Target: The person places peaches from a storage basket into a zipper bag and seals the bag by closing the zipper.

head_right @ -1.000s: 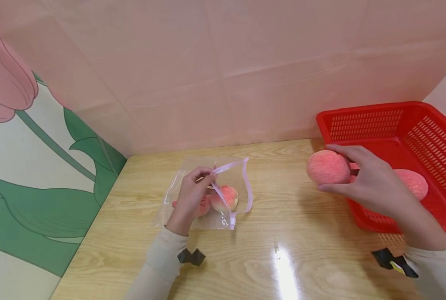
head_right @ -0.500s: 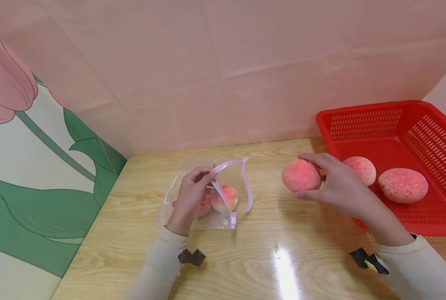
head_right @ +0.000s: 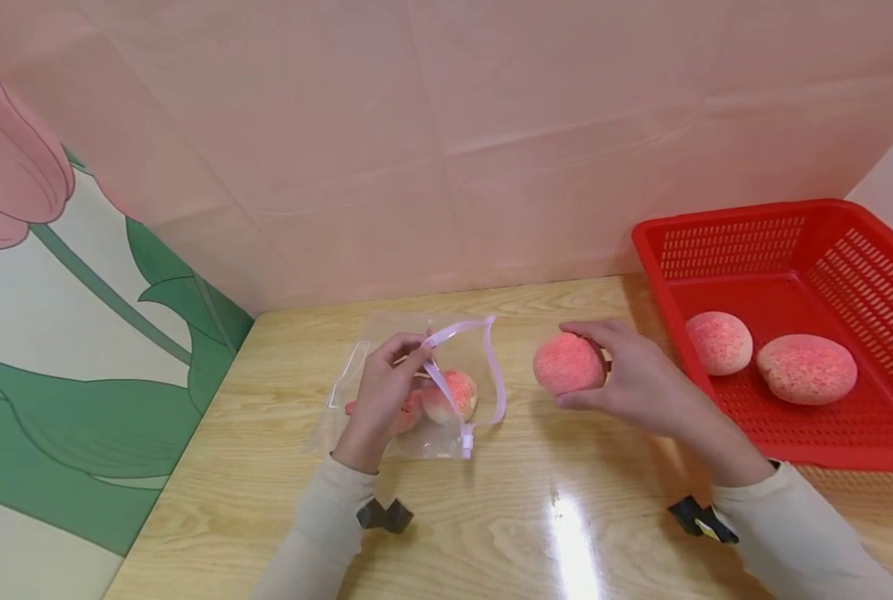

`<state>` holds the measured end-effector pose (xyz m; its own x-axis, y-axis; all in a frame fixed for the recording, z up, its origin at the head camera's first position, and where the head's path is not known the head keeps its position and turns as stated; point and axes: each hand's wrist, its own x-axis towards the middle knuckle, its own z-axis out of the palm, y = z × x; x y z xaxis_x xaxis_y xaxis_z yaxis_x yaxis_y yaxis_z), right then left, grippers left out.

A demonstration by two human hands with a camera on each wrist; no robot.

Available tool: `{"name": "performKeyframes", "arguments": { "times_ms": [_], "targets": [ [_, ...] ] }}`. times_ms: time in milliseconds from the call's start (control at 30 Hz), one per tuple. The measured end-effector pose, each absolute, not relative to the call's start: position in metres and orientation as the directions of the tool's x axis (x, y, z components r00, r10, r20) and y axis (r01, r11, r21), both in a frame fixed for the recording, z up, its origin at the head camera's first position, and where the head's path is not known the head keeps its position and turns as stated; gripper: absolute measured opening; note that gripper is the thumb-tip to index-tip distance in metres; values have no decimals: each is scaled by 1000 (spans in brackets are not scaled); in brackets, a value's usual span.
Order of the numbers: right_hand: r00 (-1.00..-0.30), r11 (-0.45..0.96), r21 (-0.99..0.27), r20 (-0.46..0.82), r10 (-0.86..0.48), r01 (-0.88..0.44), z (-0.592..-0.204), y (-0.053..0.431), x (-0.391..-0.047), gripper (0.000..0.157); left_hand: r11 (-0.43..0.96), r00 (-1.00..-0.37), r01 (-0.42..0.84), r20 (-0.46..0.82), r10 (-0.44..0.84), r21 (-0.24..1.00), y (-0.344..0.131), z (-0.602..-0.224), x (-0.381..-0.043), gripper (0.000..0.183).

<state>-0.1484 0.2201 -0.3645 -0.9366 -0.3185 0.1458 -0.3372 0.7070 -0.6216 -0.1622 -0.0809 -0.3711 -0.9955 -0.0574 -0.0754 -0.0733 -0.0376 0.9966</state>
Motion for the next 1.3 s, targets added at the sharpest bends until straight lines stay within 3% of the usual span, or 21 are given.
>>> {"name": "performKeyframes", "arguments": {
  "times_ms": [433,1300],
  "targets": [
    [-910,693,-595,201,-361,-407,-375,192,-151,82,-20,-997,-61,-62,-54,998,-80,-370,-160,18],
    [-910,586,-715,176,-376,-381,-402,156,-156,84,-57,-998,-63,-63,-8,996,-80,-368,-159,21]
  ]
}}
